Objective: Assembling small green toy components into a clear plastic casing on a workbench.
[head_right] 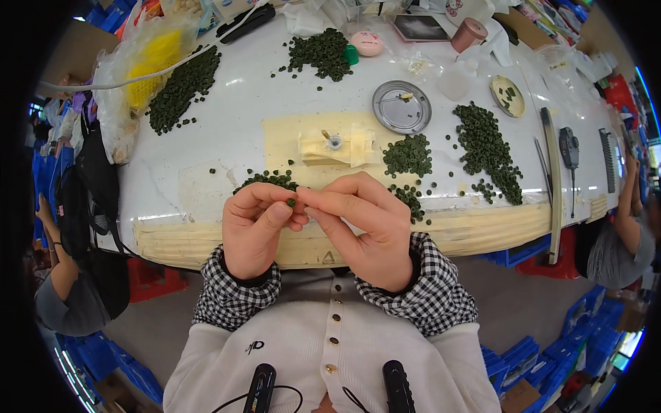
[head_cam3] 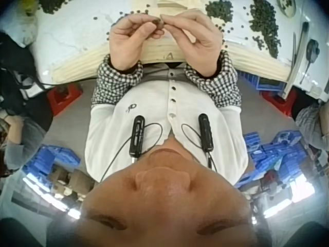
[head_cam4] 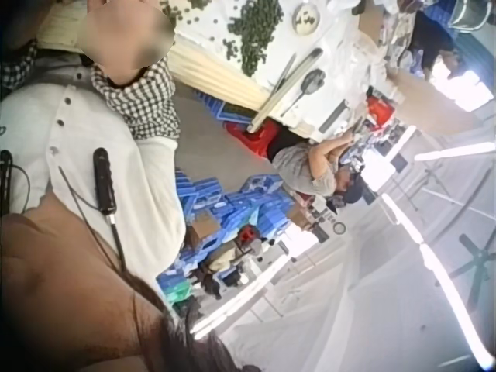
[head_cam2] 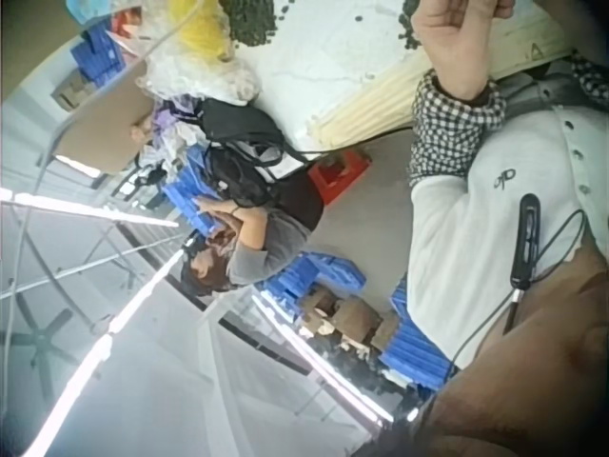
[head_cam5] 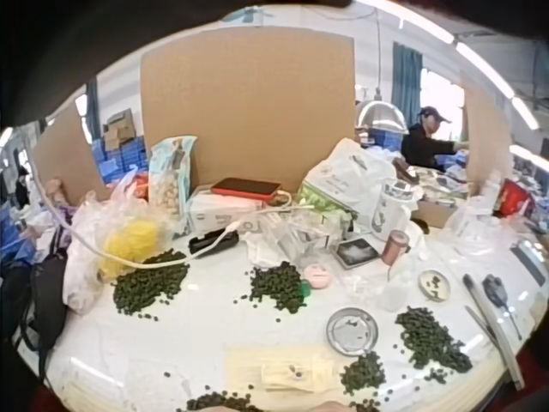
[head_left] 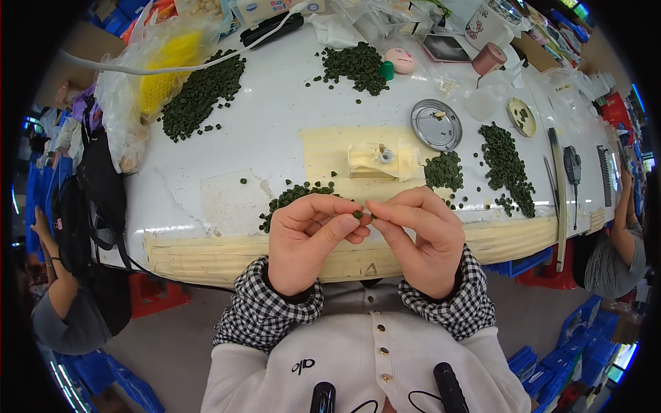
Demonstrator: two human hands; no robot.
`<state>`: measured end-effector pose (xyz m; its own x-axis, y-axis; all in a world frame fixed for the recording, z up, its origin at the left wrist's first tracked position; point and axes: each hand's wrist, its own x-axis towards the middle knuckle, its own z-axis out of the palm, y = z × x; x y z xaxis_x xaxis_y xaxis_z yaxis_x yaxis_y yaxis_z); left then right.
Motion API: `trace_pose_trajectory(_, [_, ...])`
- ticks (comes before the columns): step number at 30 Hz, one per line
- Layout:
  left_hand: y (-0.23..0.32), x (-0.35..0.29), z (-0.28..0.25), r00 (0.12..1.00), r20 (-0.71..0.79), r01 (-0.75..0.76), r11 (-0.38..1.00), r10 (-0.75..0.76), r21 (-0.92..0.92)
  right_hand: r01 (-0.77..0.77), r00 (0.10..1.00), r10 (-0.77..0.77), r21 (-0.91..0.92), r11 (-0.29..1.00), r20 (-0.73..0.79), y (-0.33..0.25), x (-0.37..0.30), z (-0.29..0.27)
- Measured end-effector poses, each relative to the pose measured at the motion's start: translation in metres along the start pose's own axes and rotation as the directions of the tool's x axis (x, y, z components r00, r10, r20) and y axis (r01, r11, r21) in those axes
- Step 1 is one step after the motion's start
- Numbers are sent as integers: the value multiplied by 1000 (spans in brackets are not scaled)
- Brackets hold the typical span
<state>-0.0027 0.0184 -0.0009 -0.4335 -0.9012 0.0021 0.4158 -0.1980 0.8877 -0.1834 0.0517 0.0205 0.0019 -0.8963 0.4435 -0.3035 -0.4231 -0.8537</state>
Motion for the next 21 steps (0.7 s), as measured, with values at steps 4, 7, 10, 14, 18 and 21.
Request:
trace_pose_trajectory(4, [-2, 0, 0, 1000, -5, -18, 1000, 18, 8, 50, 999, -51, -29, 998, -8, 2, 0, 3])
trace_pose_trajectory(7, [0, -1, 2, 1000, -6, -6, 999, 6, 40, 47, 999, -48, -47, 998, -17, 2, 0, 5])
trace_pose_trajectory(10, [1, -1, 5, 1000, -25, 9, 996, -7, 88, 49, 999, -50, -58, 997, -10, 2, 0, 4])
trace_pose_trajectory(14, [1, 0, 6, 998, -57, 31, 993, -24, 116, 61, 998, -61, -73, 995, -5, 2, 0, 5])
trace_pose_trajectory(18, [2, 0, 7, 998, -56, 48, 993, -42, 106, 83, 997, -83, -103, 991, 2, 3, -1, 6])
trace_pose_trajectory(21, [2, 0, 7, 998, -58, 35, 993, -28, 112, 74, 997, -74, -99, 992, 6, 3, -1, 6])
